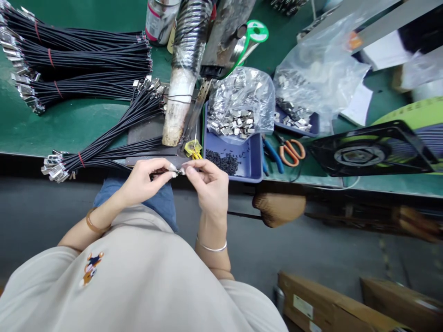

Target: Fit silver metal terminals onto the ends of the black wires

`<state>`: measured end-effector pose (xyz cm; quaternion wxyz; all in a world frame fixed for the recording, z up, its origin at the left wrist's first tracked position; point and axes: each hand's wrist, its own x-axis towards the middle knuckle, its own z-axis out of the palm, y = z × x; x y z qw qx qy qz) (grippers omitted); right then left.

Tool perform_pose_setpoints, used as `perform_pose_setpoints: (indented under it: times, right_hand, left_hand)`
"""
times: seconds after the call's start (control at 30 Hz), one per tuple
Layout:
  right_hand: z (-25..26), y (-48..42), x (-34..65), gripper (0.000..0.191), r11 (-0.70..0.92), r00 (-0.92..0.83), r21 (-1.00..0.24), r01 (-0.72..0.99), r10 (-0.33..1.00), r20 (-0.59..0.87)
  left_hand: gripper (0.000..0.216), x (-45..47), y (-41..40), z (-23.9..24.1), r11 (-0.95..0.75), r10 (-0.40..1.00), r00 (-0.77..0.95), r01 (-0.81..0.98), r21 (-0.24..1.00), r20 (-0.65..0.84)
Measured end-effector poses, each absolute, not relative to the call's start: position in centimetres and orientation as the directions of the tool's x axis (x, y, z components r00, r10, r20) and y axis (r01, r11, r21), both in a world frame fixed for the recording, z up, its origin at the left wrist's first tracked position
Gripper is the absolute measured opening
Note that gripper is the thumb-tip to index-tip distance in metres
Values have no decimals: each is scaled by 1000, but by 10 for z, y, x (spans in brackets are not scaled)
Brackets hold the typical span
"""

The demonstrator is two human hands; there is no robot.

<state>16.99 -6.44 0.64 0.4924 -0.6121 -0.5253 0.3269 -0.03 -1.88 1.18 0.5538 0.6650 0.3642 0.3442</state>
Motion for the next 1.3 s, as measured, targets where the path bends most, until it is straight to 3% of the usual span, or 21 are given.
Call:
perform_pose_setpoints:
  times: [0.1,0.17,0.33,0.43,0.7,0.97,1.17,1.3]
  right_hand:
    - [6,-68,168,14,206,193,-831,517,918,347]
    - [6,-70,168,14,276,153,-717,641,869,471]
    - [12,-73,175,13,332,64,-542,772,808,586]
    - [14,-73,177,11,375,-35,-489,787,820,572]
    - [9,-66,171,15,345,-14,-553,758,857,515]
    - [12,-74,171,13,260,457,-849,461,750,478]
    - [2,-65,166,12,152,314,-921,360,910,273]
    - [-3,-59,160,13,172,309,-944,283,915,259]
  left_hand:
    - [18,-1,-14,11,124,832,544,9,992,-110]
    - [19,0,-13,10,170,839,529,-33,985,-127]
    - [17,7,-15,11,143,867,488,-44,989,-104]
    - [17,8,-16,11,132,870,482,-25,991,-104]
    - [17,11,-15,9,83,884,464,-18,996,-65]
    - [14,18,-12,8,120,929,363,-98,988,-77]
    - [12,24,-9,8,78,952,301,-84,993,-49]
    - [11,28,-8,9,80,969,242,-87,993,-56]
